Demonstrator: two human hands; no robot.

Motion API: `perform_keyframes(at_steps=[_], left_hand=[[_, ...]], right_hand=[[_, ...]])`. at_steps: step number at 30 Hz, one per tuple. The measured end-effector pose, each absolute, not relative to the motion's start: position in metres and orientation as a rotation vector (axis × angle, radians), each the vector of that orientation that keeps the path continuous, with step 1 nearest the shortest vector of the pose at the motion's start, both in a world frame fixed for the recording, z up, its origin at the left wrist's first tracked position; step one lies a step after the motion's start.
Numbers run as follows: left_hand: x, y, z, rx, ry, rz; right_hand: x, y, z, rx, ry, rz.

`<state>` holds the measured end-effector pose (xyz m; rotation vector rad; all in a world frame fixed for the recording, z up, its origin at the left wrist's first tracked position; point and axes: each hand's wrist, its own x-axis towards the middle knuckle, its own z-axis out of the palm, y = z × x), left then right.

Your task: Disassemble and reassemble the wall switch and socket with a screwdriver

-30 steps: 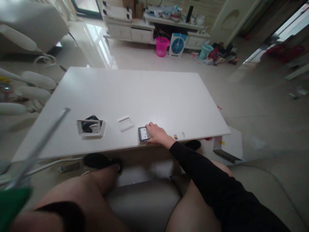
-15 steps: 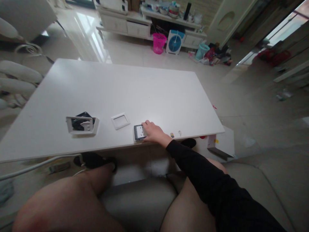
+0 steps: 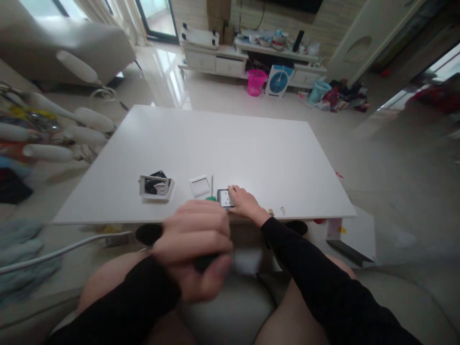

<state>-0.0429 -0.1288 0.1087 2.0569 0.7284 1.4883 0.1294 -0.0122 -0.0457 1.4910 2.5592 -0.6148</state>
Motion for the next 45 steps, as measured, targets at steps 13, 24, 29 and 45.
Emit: perform_keyframes(at_steps=[13, 24, 29, 45], left_hand=[[-0.033, -0.041, 0.049, 0.927, 0.570, 1.647], [-0.089, 0.006, -0.020, 1.595, 1.630, 0.810], [-0.107, -0.006, -0.071, 2.038, 1.888, 0.100], [-0.107, -0.019, -0.070, 2.015, 1.906, -0.278]], right_hand=[[0.128, -0.038, 0.008, 1.514, 3.111, -1.487], [0.164, -0.004, -0.007, 1.993, 2.672, -0.974], [0.187, 0.009, -0.012, 2.057, 2.389, -0.595], [0.187, 0.007, -0.004, 2.075, 2.423, -0.440]])
